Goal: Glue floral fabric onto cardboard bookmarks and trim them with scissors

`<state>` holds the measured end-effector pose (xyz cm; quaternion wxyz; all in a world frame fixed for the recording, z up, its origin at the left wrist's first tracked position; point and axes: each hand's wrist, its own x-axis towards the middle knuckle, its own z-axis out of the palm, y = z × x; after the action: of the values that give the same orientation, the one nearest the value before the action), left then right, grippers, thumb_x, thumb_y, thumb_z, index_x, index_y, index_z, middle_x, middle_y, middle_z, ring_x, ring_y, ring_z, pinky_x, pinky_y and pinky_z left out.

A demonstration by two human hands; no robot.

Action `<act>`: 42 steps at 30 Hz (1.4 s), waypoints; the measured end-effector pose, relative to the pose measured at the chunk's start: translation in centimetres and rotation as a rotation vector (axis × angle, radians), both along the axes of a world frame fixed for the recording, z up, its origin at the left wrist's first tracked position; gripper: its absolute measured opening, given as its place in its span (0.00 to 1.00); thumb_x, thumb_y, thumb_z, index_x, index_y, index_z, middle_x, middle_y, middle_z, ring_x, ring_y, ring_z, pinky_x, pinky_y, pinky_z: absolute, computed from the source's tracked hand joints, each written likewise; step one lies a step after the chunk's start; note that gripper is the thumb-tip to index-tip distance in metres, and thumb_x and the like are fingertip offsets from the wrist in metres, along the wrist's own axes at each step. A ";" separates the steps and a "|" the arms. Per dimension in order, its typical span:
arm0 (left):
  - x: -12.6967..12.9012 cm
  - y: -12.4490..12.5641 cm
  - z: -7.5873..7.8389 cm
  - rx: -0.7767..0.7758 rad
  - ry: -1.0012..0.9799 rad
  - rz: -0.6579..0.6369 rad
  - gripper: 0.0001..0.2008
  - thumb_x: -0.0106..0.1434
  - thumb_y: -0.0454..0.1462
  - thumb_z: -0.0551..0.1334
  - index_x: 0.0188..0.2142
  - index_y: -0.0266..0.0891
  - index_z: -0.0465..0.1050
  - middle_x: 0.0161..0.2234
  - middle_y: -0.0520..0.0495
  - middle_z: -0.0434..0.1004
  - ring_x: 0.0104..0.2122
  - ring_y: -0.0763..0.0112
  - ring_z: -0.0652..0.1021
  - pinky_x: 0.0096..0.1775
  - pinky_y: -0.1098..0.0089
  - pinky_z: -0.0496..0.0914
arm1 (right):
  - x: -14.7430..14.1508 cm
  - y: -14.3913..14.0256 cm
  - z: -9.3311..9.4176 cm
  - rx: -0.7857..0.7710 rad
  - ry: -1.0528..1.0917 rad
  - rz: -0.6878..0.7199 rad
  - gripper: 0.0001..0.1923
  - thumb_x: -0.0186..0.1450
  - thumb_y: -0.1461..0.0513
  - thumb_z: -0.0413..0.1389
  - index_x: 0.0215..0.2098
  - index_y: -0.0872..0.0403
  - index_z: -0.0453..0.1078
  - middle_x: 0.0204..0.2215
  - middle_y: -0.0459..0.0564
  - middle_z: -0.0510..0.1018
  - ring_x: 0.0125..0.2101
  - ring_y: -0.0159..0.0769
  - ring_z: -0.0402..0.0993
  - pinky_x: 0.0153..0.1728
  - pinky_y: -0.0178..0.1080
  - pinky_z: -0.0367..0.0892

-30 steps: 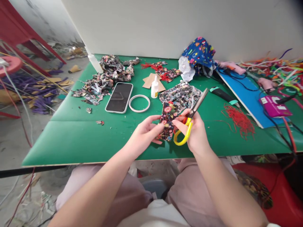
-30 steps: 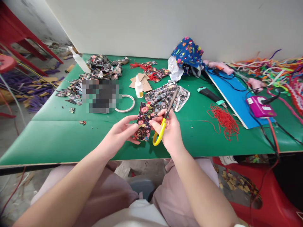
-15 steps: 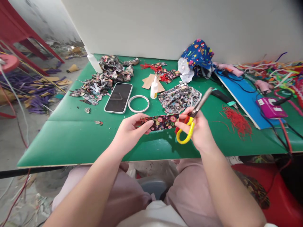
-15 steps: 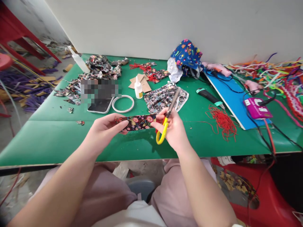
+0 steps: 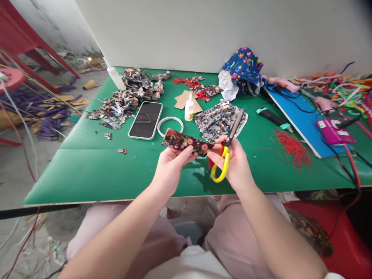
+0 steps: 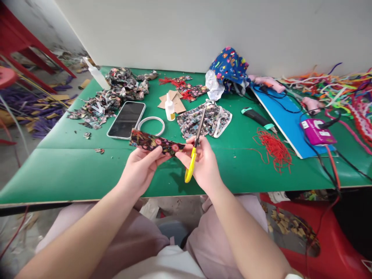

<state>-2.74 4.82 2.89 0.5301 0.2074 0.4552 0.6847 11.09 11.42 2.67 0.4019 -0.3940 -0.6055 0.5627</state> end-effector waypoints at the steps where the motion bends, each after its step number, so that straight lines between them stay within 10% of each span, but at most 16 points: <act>1: -0.2 0.0 0.1 0.021 -0.006 0.040 0.07 0.54 0.37 0.67 0.33 0.37 0.74 0.33 0.51 0.78 0.30 0.78 0.76 0.35 0.76 0.73 | 0.2 0.0 0.1 0.069 -0.031 -0.003 0.22 0.51 0.56 0.64 0.39 0.47 0.59 0.35 0.43 0.74 0.37 0.33 0.74 0.39 0.38 0.69; 5: -1.6 0.0 0.8 0.090 0.079 0.161 0.07 0.56 0.38 0.65 0.35 0.41 0.73 0.31 0.54 0.75 0.25 0.80 0.74 0.28 0.79 0.71 | 1.1 0.0 0.6 0.426 -0.368 -0.012 0.30 0.49 0.53 0.65 0.47 0.48 0.59 0.47 0.52 0.70 0.49 0.43 0.68 0.49 0.46 0.63; 11: -2.4 -0.4 1.3 0.088 0.258 0.298 0.08 0.57 0.41 0.64 0.35 0.42 0.72 0.29 0.54 0.74 0.24 0.78 0.73 0.30 0.76 0.73 | 1.1 -0.4 0.1 0.854 -0.671 0.086 0.18 0.56 0.54 0.61 0.43 0.52 0.67 0.27 0.47 0.74 0.30 0.36 0.70 0.34 0.37 0.65; 42: -2.1 -0.4 1.0 0.039 0.279 0.268 0.06 0.56 0.40 0.64 0.33 0.42 0.73 0.26 0.55 0.69 0.22 0.81 0.68 0.30 0.78 0.73 | 1.0 -0.8 -0.1 1.047 -0.863 -0.071 0.12 0.60 0.56 0.56 0.40 0.51 0.73 0.24 0.46 0.75 0.25 0.32 0.72 0.24 0.35 0.56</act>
<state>-4.84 4.47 3.88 0.3617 0.2482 0.5346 0.7223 12.14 10.59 2.62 0.2803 -0.3564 -0.8909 -0.0261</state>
